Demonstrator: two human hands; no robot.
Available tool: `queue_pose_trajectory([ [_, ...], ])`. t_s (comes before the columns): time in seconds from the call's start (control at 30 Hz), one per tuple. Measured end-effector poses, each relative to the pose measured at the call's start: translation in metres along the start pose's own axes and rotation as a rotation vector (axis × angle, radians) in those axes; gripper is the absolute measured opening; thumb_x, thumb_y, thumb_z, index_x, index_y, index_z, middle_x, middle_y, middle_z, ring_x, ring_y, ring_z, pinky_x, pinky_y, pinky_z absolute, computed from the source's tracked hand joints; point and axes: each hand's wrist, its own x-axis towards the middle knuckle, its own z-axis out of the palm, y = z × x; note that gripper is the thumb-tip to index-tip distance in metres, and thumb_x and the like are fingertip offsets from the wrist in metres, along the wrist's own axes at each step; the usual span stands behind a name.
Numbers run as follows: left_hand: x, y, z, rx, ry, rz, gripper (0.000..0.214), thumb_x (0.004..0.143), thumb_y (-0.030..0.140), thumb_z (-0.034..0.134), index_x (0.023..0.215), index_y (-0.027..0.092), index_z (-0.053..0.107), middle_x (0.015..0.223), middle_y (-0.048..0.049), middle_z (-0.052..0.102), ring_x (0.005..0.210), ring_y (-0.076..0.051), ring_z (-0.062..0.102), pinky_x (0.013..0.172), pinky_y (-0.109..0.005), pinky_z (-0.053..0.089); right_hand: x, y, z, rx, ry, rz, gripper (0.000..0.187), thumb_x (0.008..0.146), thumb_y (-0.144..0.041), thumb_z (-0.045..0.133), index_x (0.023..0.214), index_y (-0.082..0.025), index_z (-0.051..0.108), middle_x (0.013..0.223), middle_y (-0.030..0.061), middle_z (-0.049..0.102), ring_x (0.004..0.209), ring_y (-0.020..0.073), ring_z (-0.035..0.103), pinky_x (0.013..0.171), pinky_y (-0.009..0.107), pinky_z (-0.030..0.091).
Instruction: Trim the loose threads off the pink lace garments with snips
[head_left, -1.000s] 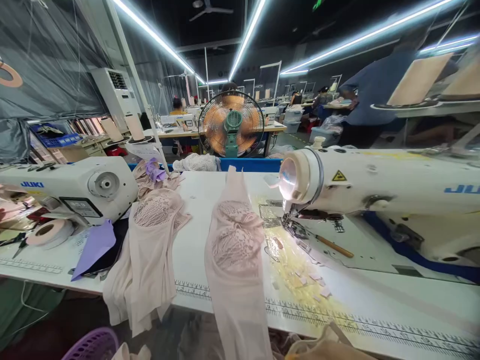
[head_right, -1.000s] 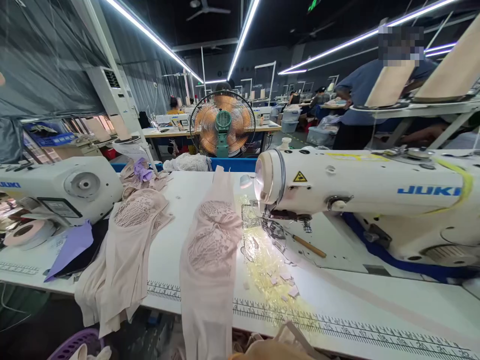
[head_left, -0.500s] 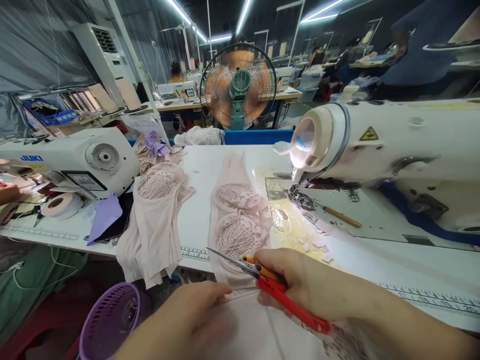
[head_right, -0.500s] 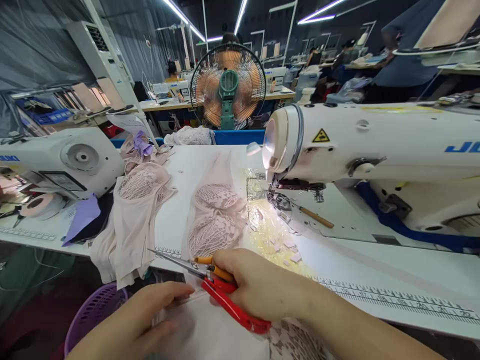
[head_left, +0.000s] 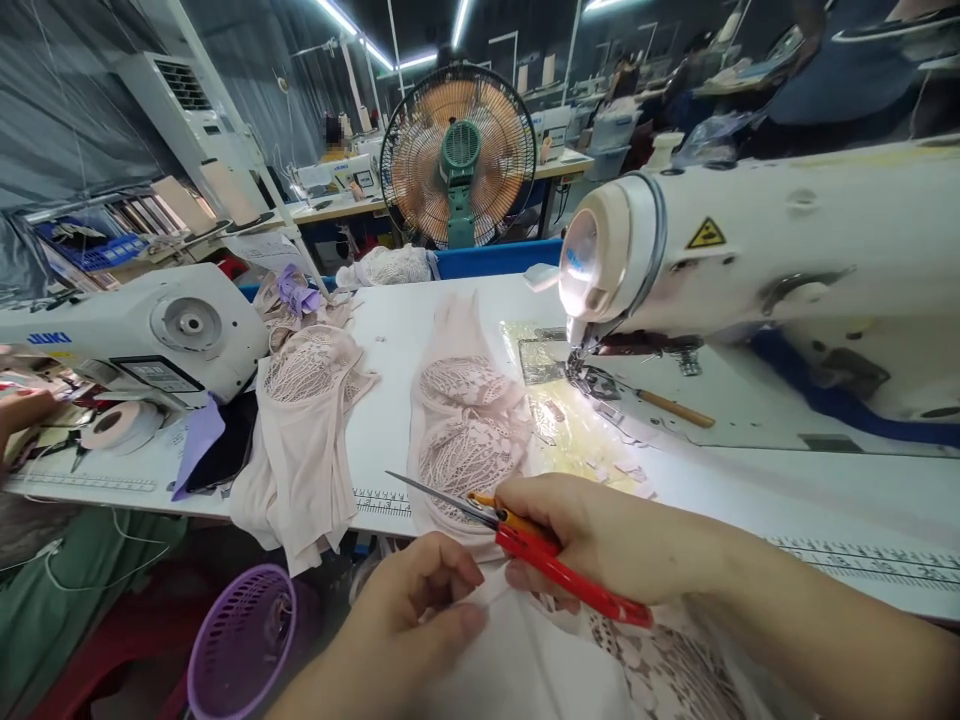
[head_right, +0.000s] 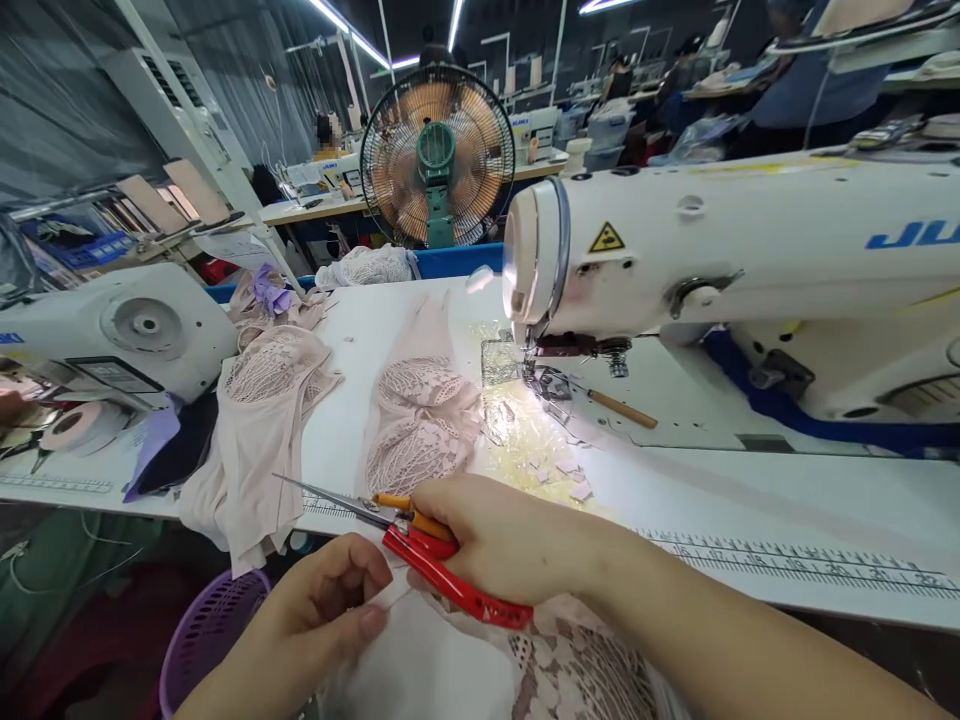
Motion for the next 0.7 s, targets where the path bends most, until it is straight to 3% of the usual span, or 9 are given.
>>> queue_pose_trajectory([
  [0.1, 0.0024, -0.003, 0.0024, -0.057, 0.024, 0.013, 0.038, 0.075, 0.048, 0.072, 0.078, 0.016, 0.051, 0.069, 0.0013, 0.049, 0.06, -0.008, 0.04, 0.053, -0.019, 0.032, 0.0023, -0.0029, 0.0005, -0.012, -0.028, -0.028, 0.016, 0.075, -0.01, 0.051, 0.074, -0.021, 0.04, 0.058, -0.0082, 0.046, 0.05, 0.0097, 0.049, 0.041, 0.018, 0.034],
  [0.3, 0.0034, 0.001, 0.0055, 0.03, 0.078, 0.179, 0.025, 0.081, 0.033, 0.069, 0.071, 0.016, 0.054, 0.072, -0.0002, 0.053, 0.065, -0.01, 0.045, 0.059, -0.021, 0.036, 0.0045, -0.0039, -0.0002, -0.104, 0.027, -0.078, 0.022, 0.076, -0.008, 0.056, 0.068, -0.02, 0.039, 0.06, -0.0074, 0.045, 0.052, 0.008, 0.044, 0.042, 0.017, 0.027],
  [0.47, 0.0048, 0.0038, 0.0085, -0.018, 0.078, 0.122, 0.028, 0.08, 0.036, 0.069, 0.072, 0.016, 0.053, 0.073, -0.0004, 0.054, 0.067, -0.011, 0.045, 0.06, -0.021, 0.036, 0.0038, -0.0029, -0.0023, -0.112, 0.015, -0.094, 0.018, 0.079, -0.008, 0.056, 0.07, -0.019, 0.045, 0.059, -0.0068, 0.049, 0.052, 0.0075, 0.04, 0.042, 0.016, 0.03],
  [0.7, 0.0078, 0.0053, 0.0103, -0.073, 0.111, 0.023, 0.041, 0.07, 0.048, 0.076, 0.069, 0.015, 0.051, 0.073, -0.0006, 0.051, 0.068, -0.011, 0.045, 0.062, -0.022, 0.035, 0.0028, -0.0009, -0.0054, -0.055, -0.063, -0.065, 0.01, 0.086, -0.02, 0.051, 0.077, -0.022, 0.045, 0.06, -0.0084, 0.051, 0.048, 0.0088, 0.049, 0.038, 0.018, 0.038],
])
